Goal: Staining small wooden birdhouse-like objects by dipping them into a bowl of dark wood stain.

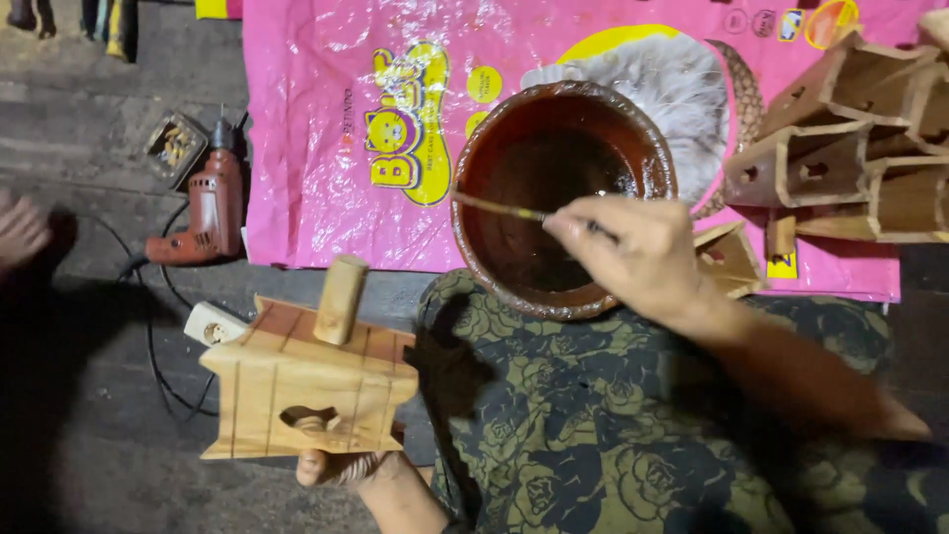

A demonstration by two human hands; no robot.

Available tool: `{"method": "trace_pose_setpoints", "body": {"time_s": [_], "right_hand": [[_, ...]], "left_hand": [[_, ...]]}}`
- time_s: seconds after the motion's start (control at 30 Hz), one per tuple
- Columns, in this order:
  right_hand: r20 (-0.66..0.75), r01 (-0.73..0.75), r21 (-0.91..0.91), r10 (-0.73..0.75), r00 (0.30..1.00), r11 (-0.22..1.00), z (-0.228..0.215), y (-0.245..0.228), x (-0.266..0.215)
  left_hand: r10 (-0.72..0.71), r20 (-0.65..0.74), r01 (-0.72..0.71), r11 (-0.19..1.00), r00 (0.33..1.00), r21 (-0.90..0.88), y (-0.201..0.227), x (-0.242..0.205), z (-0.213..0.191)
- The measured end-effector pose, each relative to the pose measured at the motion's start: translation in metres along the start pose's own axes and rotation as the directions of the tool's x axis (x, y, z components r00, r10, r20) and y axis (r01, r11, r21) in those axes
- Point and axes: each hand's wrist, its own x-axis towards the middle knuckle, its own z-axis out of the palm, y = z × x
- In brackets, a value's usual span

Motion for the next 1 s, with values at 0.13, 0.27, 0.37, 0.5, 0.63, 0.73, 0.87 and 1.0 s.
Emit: {"method": "trace_pose_setpoints", "body": {"time_s": [0.13, 0.27, 0.37, 0.5, 0.63, 0.73, 0.87, 1.0], "right_hand": [[0.055, 0.006, 0.019, -0.007, 0.998, 1.0, 0.001, -0.007, -0.038], [0.122, 0.221, -0.169, -0.203, 0.972, 0.96, 0.019, -0.004, -0.081], [0.145, 0.191, -0.136, -0.171, 0.975, 0.972, 0.03, 0.0, -0.1], [0.21, 0.229, -0.325, -0.166, 0.964, 0.918, 0.05, 0.011, -0.132], [0.225, 0.186, -0.43, -0.095, 0.97, 0.883, 0.045, 0.013, -0.145], [0.256, 0.178, -0.458, -0.063, 0.965, 0.871, 0.017, 0.008, -0.128], [-0.133, -0.039, 0.016, 0.041, 0.99, 0.999, -0.028, 0.02, -0.091], [0.023, -0.28, 0.579, 0.327, 0.945, 0.766, -0.062, 0.027, -0.062]], "left_hand": [[0.082, -0.06, -0.073, 0.988, 0.995, 0.139, -0.015, 0.022, 0.014], [0.04, 0.026, -0.042, 0.996, 0.999, 0.072, -0.029, 0.037, 0.034], [0.036, 0.093, -0.046, 0.994, 0.995, 0.098, -0.04, 0.043, 0.051], [0.07, -0.032, -0.063, 0.98, 0.997, 0.186, -0.051, 0.051, 0.074], [0.035, -0.018, -0.031, 0.977, 0.999, 0.21, -0.07, 0.059, 0.09], [-0.099, 0.116, 0.077, 0.981, 0.988, 0.18, -0.088, 0.063, 0.081], [-0.17, 0.159, 0.138, 0.972, 0.973, 0.192, -0.103, 0.06, 0.063], [-0.225, 0.199, 0.186, 0.962, 0.954, 0.199, -0.133, 0.059, 0.043]]}}
